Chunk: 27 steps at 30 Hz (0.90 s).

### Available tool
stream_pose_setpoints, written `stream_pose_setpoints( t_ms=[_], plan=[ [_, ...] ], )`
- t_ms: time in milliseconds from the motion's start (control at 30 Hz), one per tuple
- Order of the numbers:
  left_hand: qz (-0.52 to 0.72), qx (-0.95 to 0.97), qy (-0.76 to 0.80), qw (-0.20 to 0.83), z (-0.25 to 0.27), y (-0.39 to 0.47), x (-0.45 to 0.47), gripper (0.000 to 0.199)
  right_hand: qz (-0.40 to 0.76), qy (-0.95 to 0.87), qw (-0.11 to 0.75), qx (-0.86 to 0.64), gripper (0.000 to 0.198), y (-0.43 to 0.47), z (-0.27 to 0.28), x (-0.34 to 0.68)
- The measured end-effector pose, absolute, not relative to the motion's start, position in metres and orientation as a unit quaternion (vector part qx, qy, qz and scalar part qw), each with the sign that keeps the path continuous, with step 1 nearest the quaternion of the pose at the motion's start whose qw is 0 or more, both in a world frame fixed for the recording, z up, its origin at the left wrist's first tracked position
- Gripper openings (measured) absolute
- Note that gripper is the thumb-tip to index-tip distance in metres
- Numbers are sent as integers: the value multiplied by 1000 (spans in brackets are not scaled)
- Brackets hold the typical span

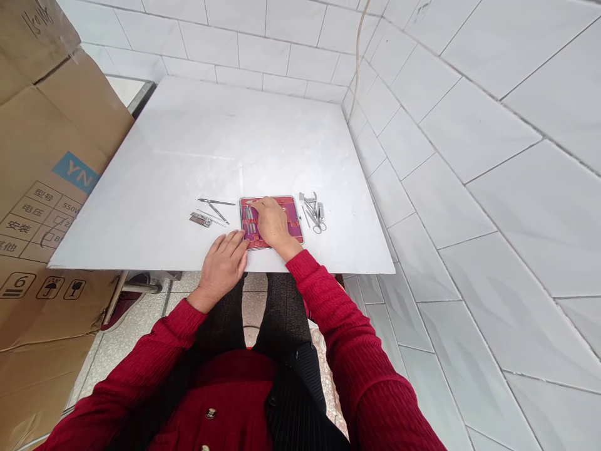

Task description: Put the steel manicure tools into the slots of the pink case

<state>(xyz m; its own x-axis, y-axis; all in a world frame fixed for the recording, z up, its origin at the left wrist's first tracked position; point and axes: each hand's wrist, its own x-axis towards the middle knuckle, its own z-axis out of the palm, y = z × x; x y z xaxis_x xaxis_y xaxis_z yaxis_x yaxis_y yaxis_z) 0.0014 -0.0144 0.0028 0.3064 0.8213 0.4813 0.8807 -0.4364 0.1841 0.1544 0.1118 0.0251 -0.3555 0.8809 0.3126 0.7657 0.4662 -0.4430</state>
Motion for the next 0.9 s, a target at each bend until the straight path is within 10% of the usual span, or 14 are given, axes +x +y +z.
stream_pose_setpoints(
  t_ms=[900],
  plan=[
    [-251,-810,-523,89,2,-14,1,33,173,-746,410,-495,36,114,13,175]
  ],
)
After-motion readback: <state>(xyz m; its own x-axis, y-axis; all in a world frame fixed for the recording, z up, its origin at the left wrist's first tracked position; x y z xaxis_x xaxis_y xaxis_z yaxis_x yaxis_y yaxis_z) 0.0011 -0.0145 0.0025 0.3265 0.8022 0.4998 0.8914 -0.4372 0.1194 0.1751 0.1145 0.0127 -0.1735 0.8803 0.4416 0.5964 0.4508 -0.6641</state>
